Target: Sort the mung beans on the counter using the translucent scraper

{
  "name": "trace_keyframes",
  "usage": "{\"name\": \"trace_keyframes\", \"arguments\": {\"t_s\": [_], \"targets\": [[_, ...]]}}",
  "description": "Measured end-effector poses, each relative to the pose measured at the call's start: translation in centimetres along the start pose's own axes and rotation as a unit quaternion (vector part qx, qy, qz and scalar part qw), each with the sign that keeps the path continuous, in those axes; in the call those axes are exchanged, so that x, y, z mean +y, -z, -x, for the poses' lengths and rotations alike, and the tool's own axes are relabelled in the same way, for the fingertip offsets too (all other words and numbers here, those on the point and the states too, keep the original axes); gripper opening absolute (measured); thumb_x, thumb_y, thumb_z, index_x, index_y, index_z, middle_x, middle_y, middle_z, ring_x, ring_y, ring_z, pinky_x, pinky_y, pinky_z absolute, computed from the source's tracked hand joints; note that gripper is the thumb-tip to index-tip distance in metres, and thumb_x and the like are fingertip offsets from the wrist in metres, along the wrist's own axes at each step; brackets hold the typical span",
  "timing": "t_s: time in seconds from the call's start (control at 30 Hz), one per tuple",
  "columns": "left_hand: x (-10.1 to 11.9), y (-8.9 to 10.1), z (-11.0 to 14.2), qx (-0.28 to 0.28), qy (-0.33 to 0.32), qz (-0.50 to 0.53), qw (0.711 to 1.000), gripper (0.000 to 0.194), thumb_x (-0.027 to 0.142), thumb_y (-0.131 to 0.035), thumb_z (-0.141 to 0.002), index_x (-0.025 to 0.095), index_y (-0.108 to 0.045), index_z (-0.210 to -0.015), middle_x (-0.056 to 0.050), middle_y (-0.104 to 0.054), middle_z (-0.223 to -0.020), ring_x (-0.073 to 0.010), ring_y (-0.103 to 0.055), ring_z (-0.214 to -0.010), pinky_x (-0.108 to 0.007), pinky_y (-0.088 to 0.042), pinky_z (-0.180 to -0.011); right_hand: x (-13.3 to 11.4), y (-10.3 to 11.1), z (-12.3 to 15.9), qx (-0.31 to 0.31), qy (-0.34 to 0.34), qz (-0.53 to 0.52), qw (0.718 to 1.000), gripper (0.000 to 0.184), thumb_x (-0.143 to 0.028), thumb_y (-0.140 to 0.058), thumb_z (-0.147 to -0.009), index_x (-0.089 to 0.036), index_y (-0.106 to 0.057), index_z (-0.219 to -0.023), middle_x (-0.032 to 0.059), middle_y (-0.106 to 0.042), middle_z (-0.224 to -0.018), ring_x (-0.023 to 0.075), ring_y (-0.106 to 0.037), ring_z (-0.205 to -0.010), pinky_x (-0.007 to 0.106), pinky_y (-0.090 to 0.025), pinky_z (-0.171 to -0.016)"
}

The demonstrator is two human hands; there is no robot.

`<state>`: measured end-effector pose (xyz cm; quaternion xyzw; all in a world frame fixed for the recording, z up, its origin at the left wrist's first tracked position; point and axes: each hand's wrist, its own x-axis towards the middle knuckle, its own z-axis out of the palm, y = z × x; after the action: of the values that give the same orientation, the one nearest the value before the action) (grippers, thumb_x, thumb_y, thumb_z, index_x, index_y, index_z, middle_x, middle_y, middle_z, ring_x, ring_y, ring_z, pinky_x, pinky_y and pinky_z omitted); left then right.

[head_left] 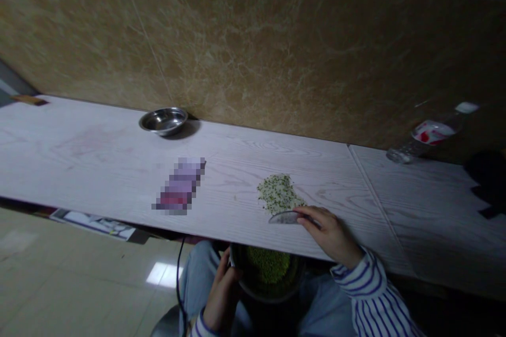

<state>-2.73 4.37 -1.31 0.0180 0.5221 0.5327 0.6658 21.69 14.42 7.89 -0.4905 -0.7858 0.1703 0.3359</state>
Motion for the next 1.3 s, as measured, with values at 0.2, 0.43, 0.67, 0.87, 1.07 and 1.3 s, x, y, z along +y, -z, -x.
{"name": "trace_keyframes", "arguments": {"t_s": [0.2,0.43,0.67,0.87,1.07,1.3], "targets": [[-0.2,-0.2,-0.3,0.004,-0.002,-0.002,1.000,0.064,0.023,-0.072,-0.055,0.026,-0.067,-0.119,-0.005,-0.075,-0.106,-0.0320,-0.067,-0.103,-0.035,-0.053,-0.075,0.5,-0.5,-2.2,0.000,0.009,0.033,0.999,0.025,-0.019,-0.056,-0.093,-0.023,-0.074,-0.109,0.0057,-0.080,-0.098,0.0213,-0.075,-0.089,0.036,-0.059,-0.083],[0.0,-0.5,-0.2,0.000,-0.007,0.013,1.000,0.059,0.022,-0.073,-0.055,0.026,-0.069,-0.114,-0.006,-0.076,-0.109,-0.0342,-0.065,-0.113,-0.038,-0.052,-0.084,1.1,-0.9,-4.3,0.002,0.017,0.051,0.999,0.025,-0.016,-0.057,-0.092,-0.023,-0.074,-0.108,0.0062,-0.080,-0.101,0.0224,-0.075,-0.091,0.037,-0.058,-0.082],[0.9,-1.4,1.0,-0.004,-0.006,-0.010,1.000,0.064,0.023,-0.069,-0.059,0.025,-0.062,-0.122,-0.006,-0.075,-0.105,-0.0319,-0.067,-0.102,-0.036,-0.053,-0.074,1.5,-1.4,-4.8,0.030,-0.004,-0.002,1.000,0.024,-0.019,-0.058,-0.090,-0.026,-0.075,-0.106,0.0046,-0.080,-0.099,0.0215,-0.074,-0.090,0.038,-0.058,-0.085],[1.0,-1.4,1.2,-0.007,-0.014,-0.023,1.000,0.062,0.024,-0.069,-0.059,0.025,-0.062,-0.120,-0.005,-0.074,-0.099,-0.0264,-0.067,-0.084,-0.034,-0.051,-0.068,2.6,-2.2,-3.5,0.121,-0.064,-0.087,0.987,0.025,-0.027,-0.060,-0.089,-0.024,-0.074,-0.109,0.0061,-0.079,-0.103,0.0209,-0.074,-0.090,0.034,-0.060,-0.080],[1.1,-2.2,1.9,-0.021,-0.026,-0.013,0.999,0.057,0.022,-0.070,-0.059,0.024,-0.064,-0.116,-0.006,-0.075,-0.101,-0.0304,-0.069,-0.095,-0.034,-0.053,-0.070,3.1,-2.2,-3.9,0.172,-0.069,-0.058,0.981,0.028,-0.028,-0.057,-0.090,-0.023,-0.074,-0.111,0.0076,-0.079,-0.098,0.0218,-0.073,-0.087,0.035,-0.060,-0.078],[0.5,-2.2,2.1,-0.035,-0.024,-0.028,0.999,0.057,0.022,-0.069,-0.062,0.026,-0.066,-0.118,-0.007,-0.074,-0.112,-0.0326,-0.066,-0.104,-0.035,-0.053,-0.072,1.9,-2.3,-5.2,0.131,0.009,0.043,0.990,0.028,-0.017,-0.054,-0.094,-0.024,-0.075,-0.112,0.0081,-0.079,-0.105,0.0231,-0.073,-0.095,0.039,-0.055,-0.086]]}}
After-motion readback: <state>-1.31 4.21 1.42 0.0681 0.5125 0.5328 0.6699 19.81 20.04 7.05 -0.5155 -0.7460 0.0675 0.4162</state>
